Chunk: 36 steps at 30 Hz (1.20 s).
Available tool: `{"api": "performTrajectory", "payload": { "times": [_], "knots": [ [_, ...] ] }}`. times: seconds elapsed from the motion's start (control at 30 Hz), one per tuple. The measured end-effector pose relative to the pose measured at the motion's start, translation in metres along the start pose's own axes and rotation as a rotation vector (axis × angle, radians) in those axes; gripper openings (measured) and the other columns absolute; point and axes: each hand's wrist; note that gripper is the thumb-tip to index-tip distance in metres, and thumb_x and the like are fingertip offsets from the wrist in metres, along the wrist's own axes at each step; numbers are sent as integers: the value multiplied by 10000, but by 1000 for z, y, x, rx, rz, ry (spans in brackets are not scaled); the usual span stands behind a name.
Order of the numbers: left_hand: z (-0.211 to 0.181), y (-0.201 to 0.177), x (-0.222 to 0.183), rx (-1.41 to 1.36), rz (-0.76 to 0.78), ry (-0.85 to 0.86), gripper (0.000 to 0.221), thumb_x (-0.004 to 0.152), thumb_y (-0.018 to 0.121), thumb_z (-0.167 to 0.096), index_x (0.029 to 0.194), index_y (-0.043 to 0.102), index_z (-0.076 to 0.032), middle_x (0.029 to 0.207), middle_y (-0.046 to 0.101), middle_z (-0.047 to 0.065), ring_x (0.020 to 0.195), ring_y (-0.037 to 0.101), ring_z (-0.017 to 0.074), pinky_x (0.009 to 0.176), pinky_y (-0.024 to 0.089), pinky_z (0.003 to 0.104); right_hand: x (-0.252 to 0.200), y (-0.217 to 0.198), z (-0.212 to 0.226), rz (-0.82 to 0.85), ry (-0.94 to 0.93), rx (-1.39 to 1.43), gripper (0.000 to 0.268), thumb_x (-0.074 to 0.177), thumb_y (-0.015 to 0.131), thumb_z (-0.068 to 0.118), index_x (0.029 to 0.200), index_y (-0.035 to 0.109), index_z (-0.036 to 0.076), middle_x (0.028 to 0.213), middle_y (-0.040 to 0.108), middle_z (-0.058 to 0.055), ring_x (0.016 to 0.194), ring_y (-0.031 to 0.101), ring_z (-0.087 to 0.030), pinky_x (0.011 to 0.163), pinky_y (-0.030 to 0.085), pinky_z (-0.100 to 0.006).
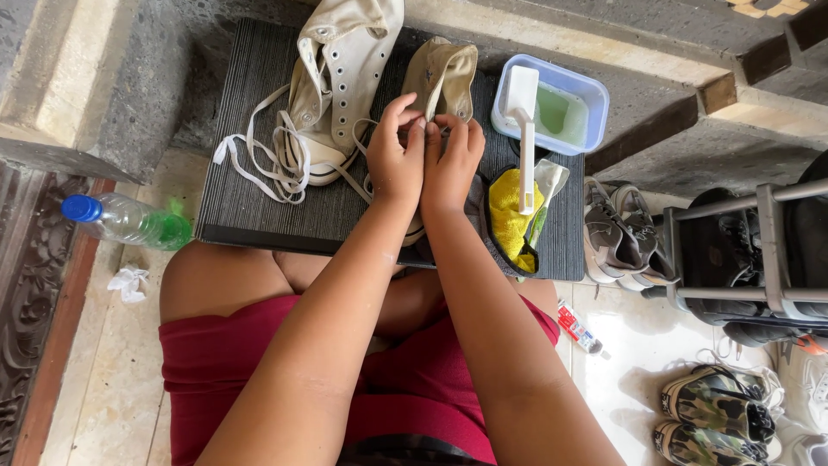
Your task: The person is untying and removing the laces from a pair of white high-top sneakers to adjust the tension.
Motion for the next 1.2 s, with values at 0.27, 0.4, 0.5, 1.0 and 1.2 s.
{"api": "performTrajectory", "payload": {
  "times": [0.27, 0.4, 0.5, 1.0, 1.2],
  "knots": [
    [-5, -2, 2, 32, 54, 10, 320, 973, 712, -260, 1277, 615, -235, 979, 749, -14, 918, 671, 177, 678, 624, 270, -1, -8, 5, 64, 44, 95, 180, 1043, 639, 132, 1218, 607, 166, 1161, 530, -94, 1128, 556, -382, 962, 491, -495],
    [-10, -5, 3, 17, 99, 9, 360, 983, 701, -240, 1322, 579, -228, 994, 746, -18, 932, 636, 175, 674, 631, 245, -2, -7, 0, 73, 50, 109, 205, 1041, 637, 103, 1238, 612, 157, 1175, 537, -101, 1121, 568, -385, 961, 499, -507],
    [-5, -3, 4, 52, 72, 44, 299, 1010, 614, -156, 1296, 594, -240, 1008, 748, -14, 898, 646, 175, 684, 627, 278, -4, -3, 0, 67, 94, 96, 194, 1051, 662, 235, 1240, 628, 205, 1184, 567, -62, 1108, 636, -338, 919, 557, -483],
    [-4, -1, 6, 74, 67, 91, 183, 952, 644, -79, 1115, 618, -156, 951, 716, 20, 827, 618, 209, 666, 569, 319, -1, -4, 4, 21, 180, 126, 123, 1058, 647, 251, 1148, 700, 185, 1103, 650, -42, 1030, 722, -334, 823, 622, -470],
    [-21, -12, 8, 128, 110, 142, 180, 959, 619, -43, 1093, 625, -164, 947, 709, 16, 821, 602, 226, 715, 544, 352, -2, -4, 9, -8, 181, 91, 133, 1043, 665, 242, 1166, 707, 213, 1106, 657, -26, 1009, 738, -286, 824, 633, -446]
  ]
}}
Point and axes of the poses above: each hand's wrist, its own x-axis towards the middle knuckle, its own y-axis out of the palm, z = x × y
